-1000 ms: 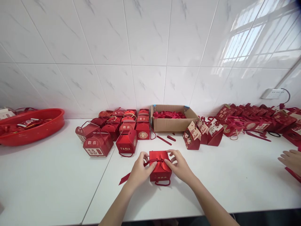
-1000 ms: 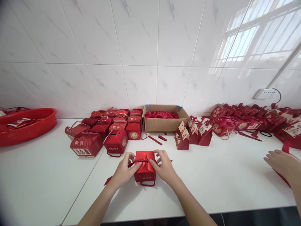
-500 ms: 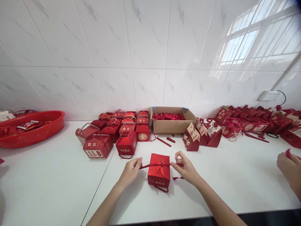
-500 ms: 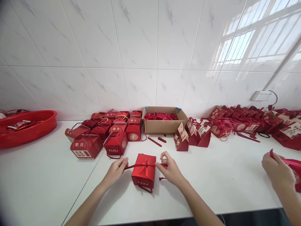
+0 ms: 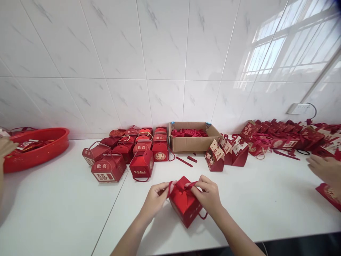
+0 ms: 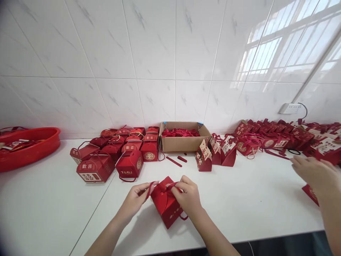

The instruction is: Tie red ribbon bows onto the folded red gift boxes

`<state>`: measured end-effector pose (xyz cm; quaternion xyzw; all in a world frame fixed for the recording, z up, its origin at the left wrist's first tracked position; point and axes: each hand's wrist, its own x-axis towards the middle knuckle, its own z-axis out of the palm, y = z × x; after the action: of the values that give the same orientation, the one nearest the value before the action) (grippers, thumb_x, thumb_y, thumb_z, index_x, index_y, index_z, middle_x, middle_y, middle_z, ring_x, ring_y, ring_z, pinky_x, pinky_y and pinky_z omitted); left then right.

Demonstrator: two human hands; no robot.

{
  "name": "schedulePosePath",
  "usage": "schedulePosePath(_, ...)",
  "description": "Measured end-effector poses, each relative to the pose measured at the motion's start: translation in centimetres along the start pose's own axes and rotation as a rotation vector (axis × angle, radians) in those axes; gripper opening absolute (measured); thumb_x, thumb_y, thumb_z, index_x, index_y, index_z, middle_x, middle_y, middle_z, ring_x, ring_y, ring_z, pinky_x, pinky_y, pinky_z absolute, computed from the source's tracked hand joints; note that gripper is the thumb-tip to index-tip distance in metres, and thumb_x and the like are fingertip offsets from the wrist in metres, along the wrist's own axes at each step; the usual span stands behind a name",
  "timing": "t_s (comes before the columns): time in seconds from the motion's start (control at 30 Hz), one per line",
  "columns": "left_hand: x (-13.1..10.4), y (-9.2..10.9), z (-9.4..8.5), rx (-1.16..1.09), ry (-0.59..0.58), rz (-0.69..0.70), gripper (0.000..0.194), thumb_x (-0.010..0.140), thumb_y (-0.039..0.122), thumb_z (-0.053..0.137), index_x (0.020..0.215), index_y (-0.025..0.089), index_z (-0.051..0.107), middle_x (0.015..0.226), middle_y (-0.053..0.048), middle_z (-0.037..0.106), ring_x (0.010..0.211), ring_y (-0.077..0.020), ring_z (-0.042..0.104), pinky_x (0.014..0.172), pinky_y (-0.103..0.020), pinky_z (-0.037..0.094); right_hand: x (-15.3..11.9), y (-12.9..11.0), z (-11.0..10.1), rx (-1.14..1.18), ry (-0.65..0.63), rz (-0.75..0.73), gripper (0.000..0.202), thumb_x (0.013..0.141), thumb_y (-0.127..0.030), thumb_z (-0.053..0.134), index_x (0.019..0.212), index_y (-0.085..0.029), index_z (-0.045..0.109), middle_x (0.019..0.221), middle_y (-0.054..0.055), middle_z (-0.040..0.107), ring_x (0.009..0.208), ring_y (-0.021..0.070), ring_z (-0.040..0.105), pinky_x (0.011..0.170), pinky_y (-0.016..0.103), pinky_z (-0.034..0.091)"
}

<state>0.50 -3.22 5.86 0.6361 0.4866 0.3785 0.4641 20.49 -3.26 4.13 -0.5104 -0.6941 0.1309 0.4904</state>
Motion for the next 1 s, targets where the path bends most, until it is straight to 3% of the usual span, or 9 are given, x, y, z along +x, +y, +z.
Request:
schedulePosePath(0.1, -1.0, 0.2, 2.0, 0.247, 0.125, 0.180, 0.027, 0.088, 0.034, 0.048, 0.096, 0.021, 0.070, 0.078, -0.003, 0.053, 0.068, -0.0152, 0.053, 0.062, -0.027, 0.047, 0.3, -1.0, 0.0, 0.096, -0.222, 0.069, 0.024, 0.078, -0.029, 0.061, 0.056, -0.020, 0.066, 0.059, -0.002, 0.040, 0.053, 0.0110, 0.040, 0.050, 0.024, 0.033)
schedulePosePath(0.23, -1.7, -0.2, 3.4, 0.457, 0.160, 0.341, 0.028, 0.085, 0.016, 0.044, 0.100, 0.023, 0.067, 0.096, -0.007, 0.056, 0.073, -0.0153, 0.058, 0.066, -0.028, 0.050, 0.4, -1.8, 0.0, 0.110, -0.384, 0.118, 0.024, 0.076, -0.025, 0.062, 0.053, -0.018, 0.056, 0.064, -0.002, 0.043, 0.057, 0.0107, 0.041, 0.053, 0.023, 0.033)
schedulePosePath(0.33, -1.8, -0.9, 3.4, 0.471, 0.138, 0.433, 0.033, 0.086, 0.012, 0.041, 0.105, 0.023, 0.066, 0.110, -0.010, 0.053, 0.070, -0.0134, 0.057, 0.065, -0.028, 0.052, 0.4, -2.0, -0.1, 0.133, -0.445, 0.143, 0.019, 0.072, -0.015, 0.057, 0.055, -0.018, 0.049, 0.066, -0.003, 0.044, 0.059, 0.0104, 0.044, 0.054, 0.023, 0.033)
schedulePosePath(0.47, -1.7, -1.1, 2.3, 0.491, 0.011, 0.523, 0.034, 0.090, 0.014, 0.038, 0.103, 0.025, 0.068, 0.117, -0.010, 0.051, 0.068, -0.0118, 0.055, 0.064, -0.028, 0.051, 0.4, -2.1, -0.6, 0.144, -0.509, 0.172, 0.016, 0.065, -0.010, 0.053, 0.056, -0.018, 0.043, 0.067, -0.004, 0.043, 0.058, 0.0096, 0.043, 0.054, 0.022, 0.033)
schedulePosePath(0.57, -1.5, -0.4, 1.6, 0.499, -0.067, 0.526, 0.033, 0.091, 0.016, 0.039, 0.100, 0.026, 0.070, 0.112, -0.009, 0.053, 0.066, -0.0111, 0.054, 0.062, -0.028, 0.050, 0.4, -2.0, -0.8, 0.123, -0.559, 0.158, 0.017, 0.064, -0.010, 0.053, 0.056, -0.019, 0.040, 0.067, -0.004, 0.043, 0.058, 0.0095, 0.042, 0.053, 0.021, 0.032)
schedulePosePath(0.77, -0.9, 0.4, 1.4, 0.470, -0.047, 0.499, 0.022, 0.088, 0.017, 0.046, 0.083, 0.022, 0.067, 0.101, -0.007, 0.057, 0.071, -0.0132, 0.059, 0.067, -0.027, 0.050, 0.5, -1.9, -1.0, 0.123, -0.593, 0.150, 0.009, 0.065, -0.011, 0.053, 0.061, -0.018, 0.049, 0.074, -0.002, 0.048, 0.060, 0.0095, 0.045, 0.055, 0.021, 0.034)
schedulePosePath(1.0, -1.4, -1.2, -1.2, 0.610, 0.105, 0.363, 0.024, 0.092, 0.023, 0.038, 0.085, 0.021, 0.060, 0.099, -0.005, 0.055, 0.056, -0.0094, 0.054, 0.059, -0.025, 0.046, 0.5, -0.8, -2.2, 0.084, -0.540, 0.201, 0.014, 0.064, -0.008, 0.049, 0.056, -0.018, 0.043, 0.071, -0.002, 0.046, 0.061, 0.0103, 0.042, 0.057, 0.023, 0.033)
